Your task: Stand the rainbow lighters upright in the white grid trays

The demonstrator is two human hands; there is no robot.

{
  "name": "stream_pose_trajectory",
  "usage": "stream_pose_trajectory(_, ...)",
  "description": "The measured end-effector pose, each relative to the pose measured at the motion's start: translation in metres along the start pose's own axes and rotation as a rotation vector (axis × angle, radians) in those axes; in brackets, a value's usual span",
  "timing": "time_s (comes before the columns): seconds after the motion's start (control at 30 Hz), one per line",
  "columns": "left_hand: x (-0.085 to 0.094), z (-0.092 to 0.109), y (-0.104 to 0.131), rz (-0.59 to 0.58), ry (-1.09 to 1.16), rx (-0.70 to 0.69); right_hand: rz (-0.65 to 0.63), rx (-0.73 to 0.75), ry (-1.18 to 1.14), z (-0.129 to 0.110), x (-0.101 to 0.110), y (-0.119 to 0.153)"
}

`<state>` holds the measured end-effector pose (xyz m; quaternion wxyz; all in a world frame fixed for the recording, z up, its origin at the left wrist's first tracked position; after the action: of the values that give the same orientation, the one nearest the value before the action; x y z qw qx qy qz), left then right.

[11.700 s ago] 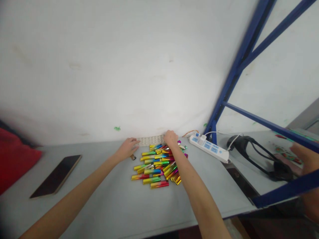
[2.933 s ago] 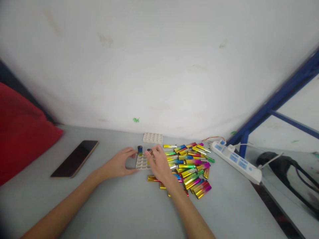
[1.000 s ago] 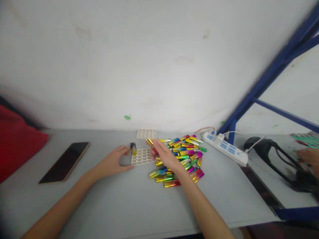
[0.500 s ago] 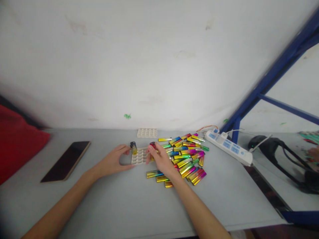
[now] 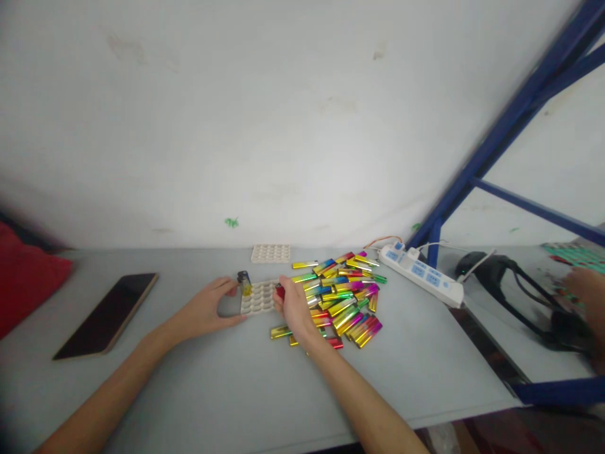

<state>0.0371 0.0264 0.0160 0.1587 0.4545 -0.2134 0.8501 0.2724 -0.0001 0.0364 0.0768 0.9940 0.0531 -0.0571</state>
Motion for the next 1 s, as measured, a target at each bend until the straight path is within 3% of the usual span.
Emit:
stream_pose_trajectory(0.27, 0.000, 0.001, 0.001, 0.008, -0.009, -0.011, 0.022, -0.104, 0.001, 0.013, 0.004, -0.006)
stream_pose_trajectory(0.43, 0.001, 0.005, 0.001, 0.003, -0.003, -0.019, -0.031, 0.179, 0.035, 0.006, 0.004, -0.006)
stream_pose_trajectory(0.57, 0.000, 0.004, 0.003, 0.001, 0.014, -0.006, -0.092, 0.331, 0.274, -0.008, 0.004, 0.002)
stream_pose_trajectory(0.7, -0.001, 0.002, 0.003, 0.011, 0.037, 0.016, -0.040, 0.529, 0.471, -0.025, 0.004, 0.008)
stream_pose_trajectory(0.9, 0.000, 0.007, 0.003, -0.004, 0.029, 0.012, -0.110, 0.553, 0.535, -0.011, -0.009, -0.005)
stream_pose_trajectory(1.0, 0.000, 0.007, 0.003, -0.008, 0.029, 0.013, -0.183, 0.577, 0.699, 0.000, -0.018, -0.012)
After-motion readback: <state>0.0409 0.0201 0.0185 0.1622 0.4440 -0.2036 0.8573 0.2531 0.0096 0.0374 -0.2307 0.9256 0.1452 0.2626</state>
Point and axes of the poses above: each hand's wrist, its own y-axis away from the middle knuckle, its own x-axis out of the back of the hand, z = x × y, the point moved 6 cm from there along -y, towards the middle knuckle
